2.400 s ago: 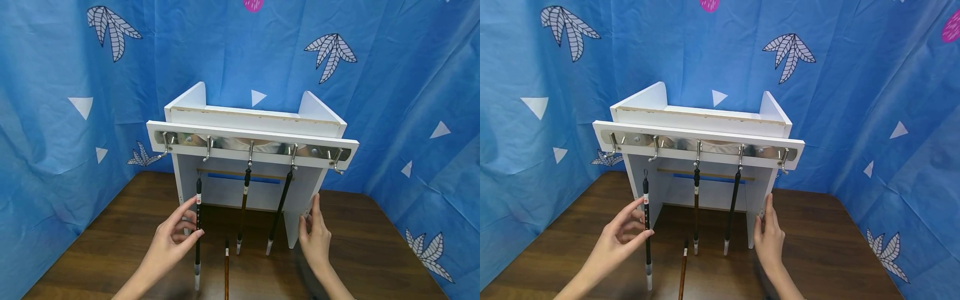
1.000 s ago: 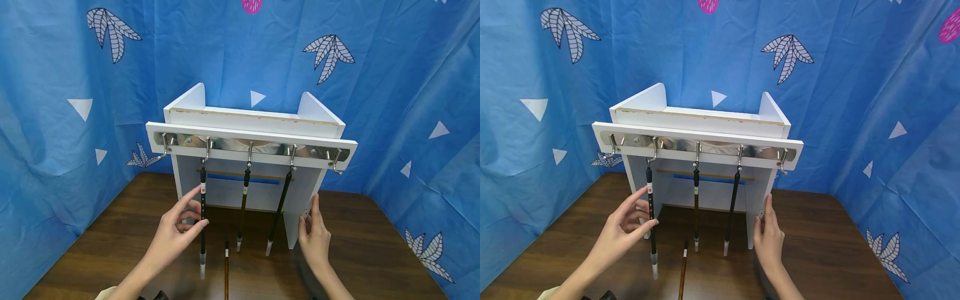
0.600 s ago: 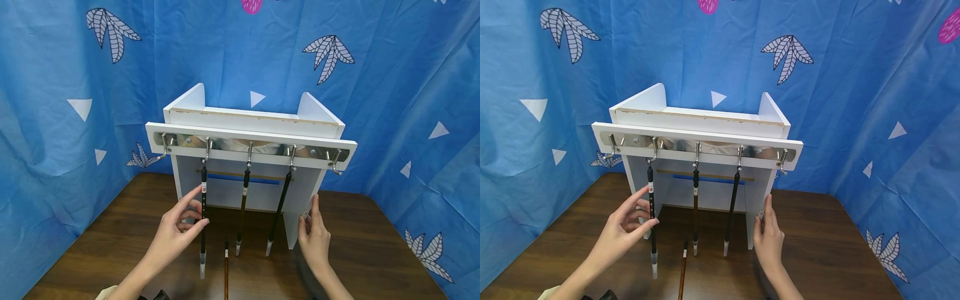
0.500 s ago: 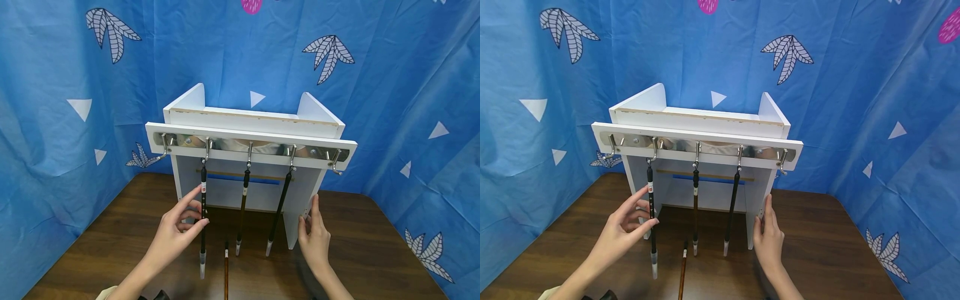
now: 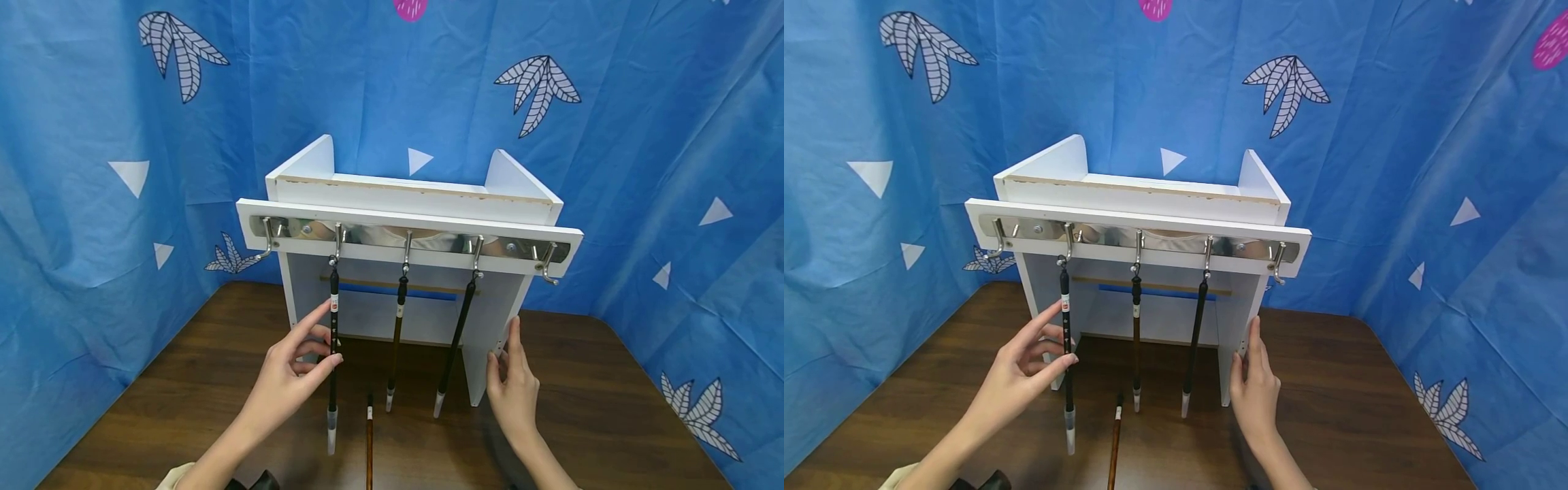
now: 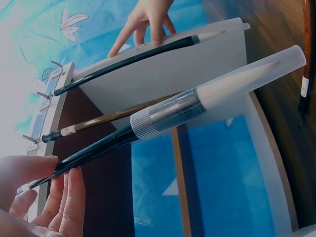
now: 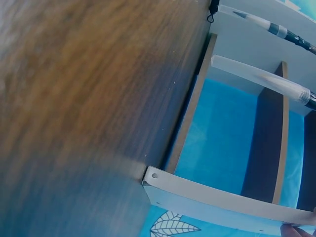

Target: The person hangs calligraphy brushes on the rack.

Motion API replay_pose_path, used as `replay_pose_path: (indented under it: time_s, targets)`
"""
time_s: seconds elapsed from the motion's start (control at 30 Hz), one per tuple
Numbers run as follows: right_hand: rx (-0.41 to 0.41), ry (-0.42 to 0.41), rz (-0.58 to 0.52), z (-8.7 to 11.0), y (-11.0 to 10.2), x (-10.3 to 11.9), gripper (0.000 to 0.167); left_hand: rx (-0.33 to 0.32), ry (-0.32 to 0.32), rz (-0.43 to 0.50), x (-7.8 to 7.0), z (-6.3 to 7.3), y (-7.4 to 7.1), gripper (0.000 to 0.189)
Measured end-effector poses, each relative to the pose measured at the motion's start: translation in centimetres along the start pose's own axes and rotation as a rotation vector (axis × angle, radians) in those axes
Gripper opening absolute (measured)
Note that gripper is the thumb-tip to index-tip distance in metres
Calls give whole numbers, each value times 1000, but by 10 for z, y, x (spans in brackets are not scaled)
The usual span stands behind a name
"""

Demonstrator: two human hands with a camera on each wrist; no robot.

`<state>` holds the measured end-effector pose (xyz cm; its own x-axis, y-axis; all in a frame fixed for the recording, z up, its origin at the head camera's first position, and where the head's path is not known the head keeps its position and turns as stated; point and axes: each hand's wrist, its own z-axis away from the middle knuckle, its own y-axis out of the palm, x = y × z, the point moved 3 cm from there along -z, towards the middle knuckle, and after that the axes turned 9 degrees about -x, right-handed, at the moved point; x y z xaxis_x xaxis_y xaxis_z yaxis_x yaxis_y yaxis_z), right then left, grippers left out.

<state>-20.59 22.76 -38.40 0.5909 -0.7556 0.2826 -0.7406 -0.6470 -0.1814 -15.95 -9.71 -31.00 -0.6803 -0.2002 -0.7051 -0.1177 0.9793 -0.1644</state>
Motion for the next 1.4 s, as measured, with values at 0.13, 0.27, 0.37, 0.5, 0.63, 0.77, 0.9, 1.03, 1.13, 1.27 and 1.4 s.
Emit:
replay_pose_path:
  time_s: [0.13, 0.27, 0.37, 0.5, 0.63, 0.77, 0.9, 1.03, 1.13, 1.27, 1.4]
  targets:
    - [12, 8, 3, 0, 1, -1, 89, 2, -3, 2, 1, -1, 1, 71]
    - [30, 23, 8, 0, 1, -2, 88, 2, -6, -5, 3, -2, 1, 71]
    - [35, 28, 6, 1, 1, -2, 88, 3, -9, -13, 4, -3, 1, 71]
    - [39, 34, 5, 1, 1, -2, 86, 4, -16, -17, 7, -4, 2, 72]
    - [47, 41, 8, 1, 1, -2, 85, 2, -25, -20, 9, -5, 2, 73]
    - [49, 43, 11, 0, 1, -2, 85, -3, -29, -23, 13, -6, 2, 74]
    - [47, 42, 8, 1, 1, -2, 85, -7, -33, -17, 16, -6, 2, 74]
    - [44, 33, 7, 0, 1, -2, 84, -8, -34, -12, 16, -5, 2, 72]
    - [46, 35, 7, 0, 0, -2, 84, -11, -36, -10, 16, -5, 3, 70]
    - [50, 43, 4, 0, 0, -2, 84, -16, -40, -20, 18, -5, 3, 68]
    - [48, 40, 4, 0, -1, -2, 84, -22, -55, -30, 22, -5, 3, 66]
